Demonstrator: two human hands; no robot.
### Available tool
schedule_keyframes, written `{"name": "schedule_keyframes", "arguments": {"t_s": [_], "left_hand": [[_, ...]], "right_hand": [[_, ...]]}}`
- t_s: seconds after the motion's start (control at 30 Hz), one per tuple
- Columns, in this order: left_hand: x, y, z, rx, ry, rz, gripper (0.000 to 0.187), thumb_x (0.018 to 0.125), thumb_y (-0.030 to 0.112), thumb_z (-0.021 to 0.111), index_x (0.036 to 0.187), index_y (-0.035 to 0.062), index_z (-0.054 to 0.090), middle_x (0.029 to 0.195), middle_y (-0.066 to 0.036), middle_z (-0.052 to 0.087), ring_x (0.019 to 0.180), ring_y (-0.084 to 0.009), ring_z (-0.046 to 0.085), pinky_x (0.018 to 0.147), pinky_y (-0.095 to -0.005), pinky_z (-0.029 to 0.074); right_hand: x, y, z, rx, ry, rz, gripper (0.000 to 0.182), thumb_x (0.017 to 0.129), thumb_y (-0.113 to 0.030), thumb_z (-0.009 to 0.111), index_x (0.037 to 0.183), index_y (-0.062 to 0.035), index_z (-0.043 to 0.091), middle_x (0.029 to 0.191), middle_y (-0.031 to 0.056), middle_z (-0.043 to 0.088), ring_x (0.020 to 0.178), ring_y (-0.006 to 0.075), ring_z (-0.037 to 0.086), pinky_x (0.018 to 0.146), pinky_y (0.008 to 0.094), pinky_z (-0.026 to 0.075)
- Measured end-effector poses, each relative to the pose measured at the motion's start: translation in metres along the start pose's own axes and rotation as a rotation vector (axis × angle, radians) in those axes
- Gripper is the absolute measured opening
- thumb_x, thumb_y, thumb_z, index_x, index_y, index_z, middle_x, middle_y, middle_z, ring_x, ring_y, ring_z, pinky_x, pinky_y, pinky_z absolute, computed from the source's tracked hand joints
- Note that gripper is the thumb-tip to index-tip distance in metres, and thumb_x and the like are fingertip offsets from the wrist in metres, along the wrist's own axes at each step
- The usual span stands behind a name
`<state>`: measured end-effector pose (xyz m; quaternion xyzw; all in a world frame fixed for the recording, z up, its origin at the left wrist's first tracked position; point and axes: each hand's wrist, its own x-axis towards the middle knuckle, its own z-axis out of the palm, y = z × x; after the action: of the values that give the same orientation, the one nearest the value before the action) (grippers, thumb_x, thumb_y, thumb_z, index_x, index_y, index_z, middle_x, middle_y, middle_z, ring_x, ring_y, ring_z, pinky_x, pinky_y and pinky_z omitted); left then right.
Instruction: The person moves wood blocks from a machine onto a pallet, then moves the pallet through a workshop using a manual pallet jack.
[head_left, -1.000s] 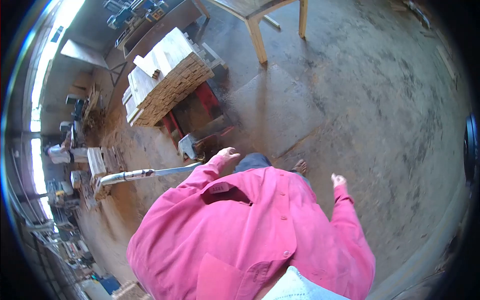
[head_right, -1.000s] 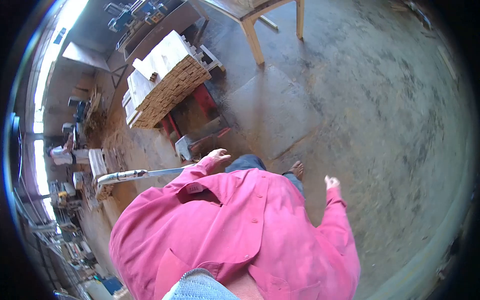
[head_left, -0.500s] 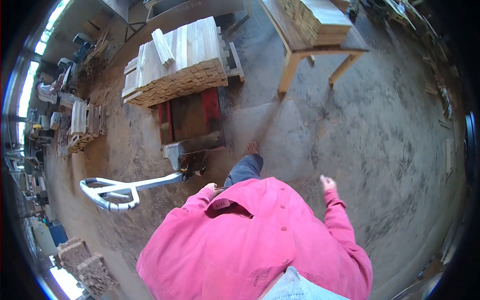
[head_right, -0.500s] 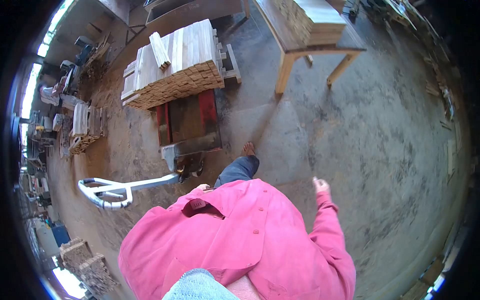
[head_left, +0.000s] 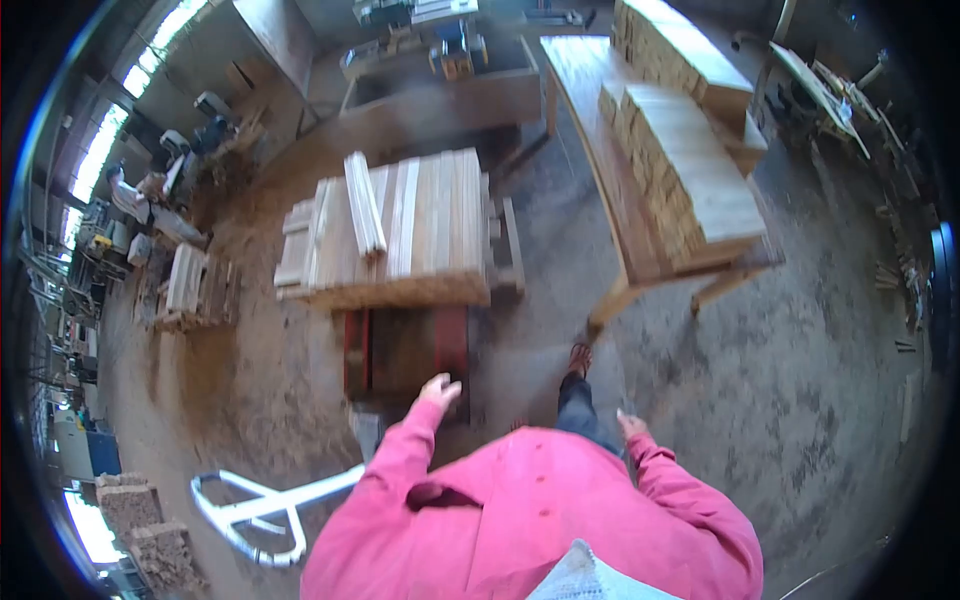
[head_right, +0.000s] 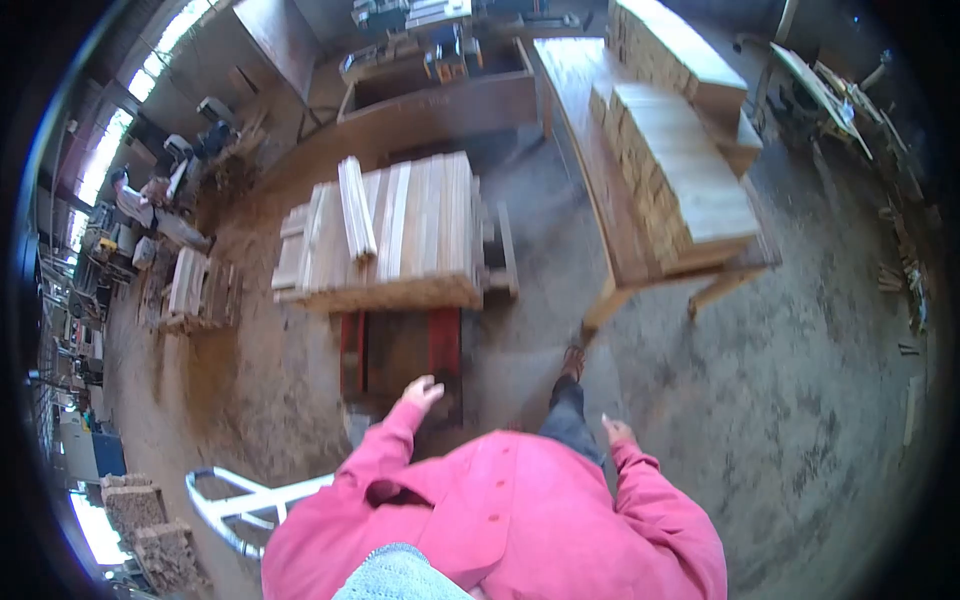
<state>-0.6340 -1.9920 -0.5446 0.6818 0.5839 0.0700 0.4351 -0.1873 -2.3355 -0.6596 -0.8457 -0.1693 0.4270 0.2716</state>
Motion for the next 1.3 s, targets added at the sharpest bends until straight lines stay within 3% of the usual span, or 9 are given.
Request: {"name": "schedule_keyframes", "arguments": {"t_s": [0.2, 0.33, 0.37, 0.47, 0.53, 0.87, 1.07, 1.23, 1.3], "left_hand": [[0.01, 0.024, 0.02, 0.059, -0.093, -0.438, 0.075, 0.081, 0.047, 0.076, 0.135, -0.0017, 0.057, 0.127, -0.022, 0.065, 0.119, -0.0306, 0.063, 0.103, -0.0393, 0.048], [-0.008, 0.008, 0.035, 0.121, -0.169, -0.527, 0.076, 0.082, 0.048, 0.076, 0.136, -0.0025, 0.056, 0.129, -0.023, 0.064, 0.121, -0.031, 0.062, 0.103, -0.0389, 0.048], [-0.01, 0.01, 0.038, 0.013, -0.151, -0.576, 0.076, 0.084, 0.046, 0.075, 0.136, -0.0042, 0.055, 0.131, -0.024, 0.062, 0.123, -0.0307, 0.06, 0.104, -0.0389, 0.047], [0.003, 0.02, 0.048, -0.184, -0.063, -0.627, 0.076, 0.086, 0.043, 0.075, 0.138, -0.0072, 0.051, 0.132, -0.025, 0.061, 0.123, -0.0313, 0.06, 0.104, -0.0394, 0.047], [0.019, 0.03, 0.056, -0.262, -0.066, -0.615, 0.076, 0.086, 0.043, 0.074, 0.138, -0.0068, 0.051, 0.132, -0.025, 0.061, 0.123, -0.0306, 0.06, 0.103, -0.0391, 0.047], [0.188, 0.016, 0.082, -0.122, -0.212, -0.58, 0.072, 0.086, 0.043, 0.073, 0.138, -0.003, 0.053, 0.129, -0.024, 0.063, 0.12, -0.0328, 0.062, 0.103, -0.041, 0.047], [0.269, 0.01, 0.136, -0.19, -0.211, -0.65, 0.078, 0.09, 0.052, 0.065, 0.144, -0.0014, 0.046, 0.146, -0.028, 0.046, 0.135, -0.0386, 0.046, 0.113, -0.043, 0.037], [0.32, 0.022, 0.183, -0.093, -0.245, -0.745, 0.076, 0.095, 0.052, 0.058, 0.146, -0.0021, 0.042, 0.143, -0.028, 0.046, 0.134, -0.0417, 0.043, 0.114, -0.0442, 0.032], [0.326, 0.022, 0.196, -0.041, -0.245, -0.761, 0.074, 0.095, 0.052, 0.059, 0.144, -0.002, 0.045, 0.14, -0.027, 0.049, 0.132, -0.0419, 0.045, 0.113, -0.0448, 0.033]], "right_hand": [[0.133, -0.185, -0.008, -0.22, -0.217, -0.268, 0.073, 0.092, -0.066, 0.052, 0.107, 0.0024, 0.071, 0.106, 0.0247, 0.07, 0.105, 0.0368, 0.065, 0.095, 0.0427, 0.046], [0.217, -0.303, 0.005, -0.261, -0.383, -0.386, 0.074, 0.092, -0.067, 0.052, 0.114, 0.002, 0.068, 0.113, 0.0224, 0.07, 0.108, 0.0322, 0.066, 0.093, 0.0403, 0.049], [0.22, -0.349, -0.004, -0.289, -0.448, -0.32, 0.085, 0.088, -0.072, 0.051, 0.12, 0.0049, 0.065, 0.124, 0.0283, 0.064, 0.12, 0.0394, 0.06, 0.1, 0.0445, 0.045], [0.264, -0.414, 0.004, -0.277, -0.441, -0.328, 0.089, 0.087, -0.072, 0.055, 0.131, 0.0057, 0.059, 0.131, 0.0287, 0.06, 0.127, 0.0382, 0.056, 0.108, 0.0397, 0.042], [0.309, -0.421, 0.024, -0.277, -0.402, -0.392, 0.076, 0.09, -0.064, 0.058, 0.126, 0.0035, 0.063, 0.121, 0.0254, 0.066, 0.118, 0.0351, 0.062, 0.1, 0.0394, 0.047], [0.435, -0.442, 0.088, -0.268, -0.375, -0.216, 0.089, 0.088, -0.068, 0.057, 0.138, 0.0056, 0.053, 0.14, 0.0263, 0.054, 0.132, 0.0364, 0.052, 0.111, 0.0393, 0.04], [0.608, -0.389, 0.212, 0.095, -0.523, -0.194, 0.09, 0.087, -0.064, 0.062, 0.143, 0.005, 0.048, 0.141, 0.0247, 0.055, 0.133, 0.0351, 0.051, 0.111, 0.0387, 0.039], [0.722, -0.402, 0.296, -0.194, -0.414, -0.148, 0.087, 0.091, -0.055, 0.065, 0.148, 0.0057, 0.038, 0.143, 0.0246, 0.052, 0.131, 0.0295, 0.053, 0.11, 0.0373, 0.04], [0.763, -0.398, 0.329, -0.124, -0.494, -0.119, 0.101, 0.087, -0.065, 0.063, 0.149, 0.009, 0.034, 0.148, 0.0296, 0.044, 0.14, 0.0358, 0.043, 0.114, 0.0394, 0.035]]}}
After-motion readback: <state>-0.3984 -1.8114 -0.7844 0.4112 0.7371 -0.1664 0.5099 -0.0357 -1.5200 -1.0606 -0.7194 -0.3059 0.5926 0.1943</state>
